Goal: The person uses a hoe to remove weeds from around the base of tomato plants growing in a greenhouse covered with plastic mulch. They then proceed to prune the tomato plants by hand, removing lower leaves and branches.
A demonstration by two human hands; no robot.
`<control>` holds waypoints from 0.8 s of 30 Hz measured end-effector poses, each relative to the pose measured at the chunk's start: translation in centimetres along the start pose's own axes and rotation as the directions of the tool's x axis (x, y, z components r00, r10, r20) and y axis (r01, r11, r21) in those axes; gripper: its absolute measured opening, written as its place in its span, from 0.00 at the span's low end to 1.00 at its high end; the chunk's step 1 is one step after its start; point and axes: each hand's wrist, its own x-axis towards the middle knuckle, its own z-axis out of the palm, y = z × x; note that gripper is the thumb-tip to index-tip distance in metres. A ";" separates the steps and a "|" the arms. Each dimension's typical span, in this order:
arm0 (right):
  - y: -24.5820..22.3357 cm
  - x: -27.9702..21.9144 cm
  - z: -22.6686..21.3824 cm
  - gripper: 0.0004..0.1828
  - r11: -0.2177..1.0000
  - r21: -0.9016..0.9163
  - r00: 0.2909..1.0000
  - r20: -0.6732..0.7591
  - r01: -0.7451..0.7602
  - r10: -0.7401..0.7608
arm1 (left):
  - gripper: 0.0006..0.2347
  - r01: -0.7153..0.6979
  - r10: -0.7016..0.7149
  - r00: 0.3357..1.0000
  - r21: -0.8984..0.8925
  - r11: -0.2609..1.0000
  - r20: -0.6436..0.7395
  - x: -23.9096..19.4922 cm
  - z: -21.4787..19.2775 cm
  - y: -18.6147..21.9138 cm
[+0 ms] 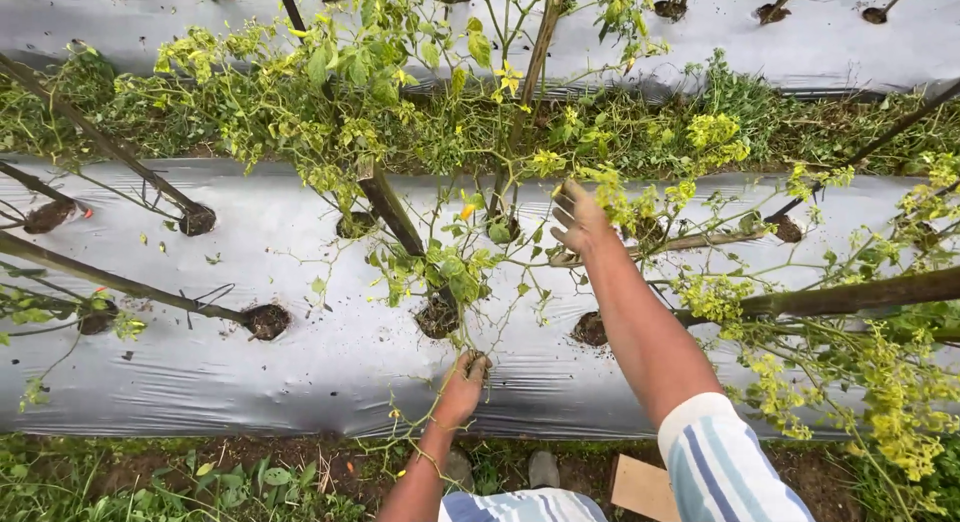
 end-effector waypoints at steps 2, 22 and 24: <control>1.0 2.6 -1.0 0.26 0.996 0.035 0.997 0.000 -0.079 0.079 | 0.09 0.032 -0.030 0.999 0.086 0.996 -0.020 0.0 0.2 -0.1; 0.1 1.3 1.5 0.17 0.880 0.452 0.990 0.065 -0.144 0.128 | 0.30 0.259 -0.262 0.965 0.255 0.932 -0.025 0.1 1.8 -0.7; -1.1 -1.2 3.0 0.12 0.932 0.351 0.995 -0.029 -0.084 0.100 | 0.30 0.255 -0.260 0.965 0.239 0.937 -0.010 0.2 1.6 0.0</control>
